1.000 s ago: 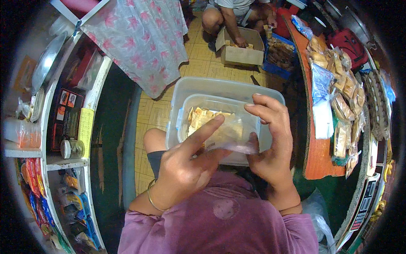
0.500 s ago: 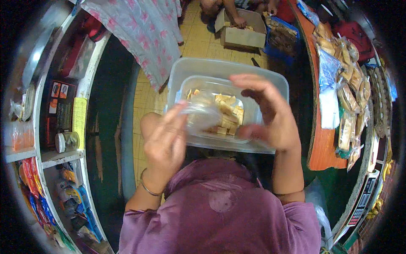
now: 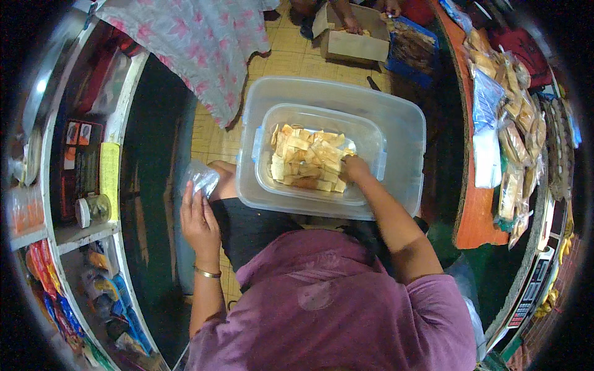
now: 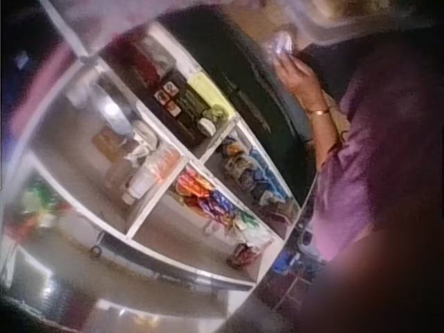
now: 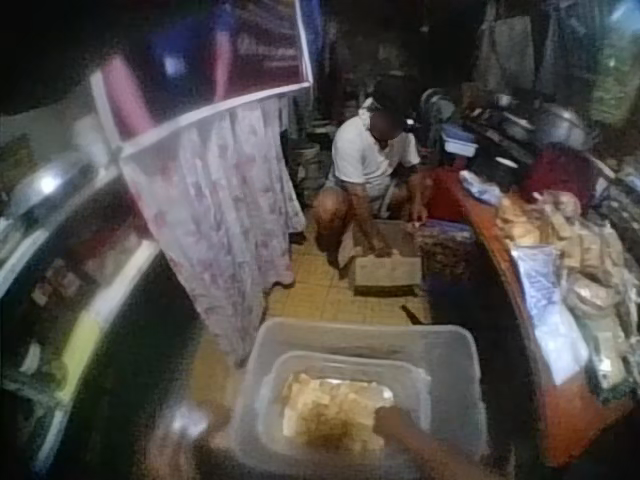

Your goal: The person sits on the floor and repeatedly picks rectangular snack pieces from a clear plastic container, places them into small clear plastic bags, and seals each bag. The person continues this one-at-a-time packaging process throughout the clip.

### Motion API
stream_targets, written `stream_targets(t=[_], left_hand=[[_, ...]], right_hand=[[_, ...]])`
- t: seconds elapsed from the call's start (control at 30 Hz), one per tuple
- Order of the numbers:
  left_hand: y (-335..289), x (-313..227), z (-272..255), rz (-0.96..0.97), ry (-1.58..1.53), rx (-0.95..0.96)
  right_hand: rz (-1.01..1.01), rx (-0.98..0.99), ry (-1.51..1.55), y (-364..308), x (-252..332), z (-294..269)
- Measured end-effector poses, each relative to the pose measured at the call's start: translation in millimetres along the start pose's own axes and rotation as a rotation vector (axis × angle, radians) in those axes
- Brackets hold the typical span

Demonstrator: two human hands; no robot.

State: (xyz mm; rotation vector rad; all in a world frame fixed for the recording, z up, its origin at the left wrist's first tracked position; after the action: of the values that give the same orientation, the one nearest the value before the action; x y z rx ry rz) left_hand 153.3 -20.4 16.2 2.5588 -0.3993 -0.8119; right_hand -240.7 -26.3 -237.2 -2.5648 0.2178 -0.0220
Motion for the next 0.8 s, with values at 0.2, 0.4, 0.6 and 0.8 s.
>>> stream_targets(t=[0.2, 0.4, 0.6, 0.8], left_hand=[[-20, 15, 7, -0.186, -0.112, 0.009], [-22, 23, 11, -0.242, -0.162, -0.013], [-25, 32, 14, -0.286, -0.236, -0.074], [-29, 30, 27, -0.332, -0.279, -0.038]], right_hand=[[0.069, -0.123, 0.012, 19, 11, 30], [-0.06, -0.02, 0.001, 14, 2, 15], [0.062, 0.226, 0.799, -17, -5, -43], [-0.025, 0.443, 1.487, -62, 14, -88]])
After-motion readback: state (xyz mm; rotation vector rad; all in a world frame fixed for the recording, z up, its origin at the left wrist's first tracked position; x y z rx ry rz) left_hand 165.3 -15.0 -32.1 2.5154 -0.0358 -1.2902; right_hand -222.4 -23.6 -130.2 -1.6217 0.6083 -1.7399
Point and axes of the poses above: each hand's wrist, its own y-axis towards the middle knuckle, its own z-axis out of the palm, x = y × z, the point moved 3 cm from there along y, towards the middle knuckle, and after that the axes turned 13 degrees about -y, right-handed, at the moved point
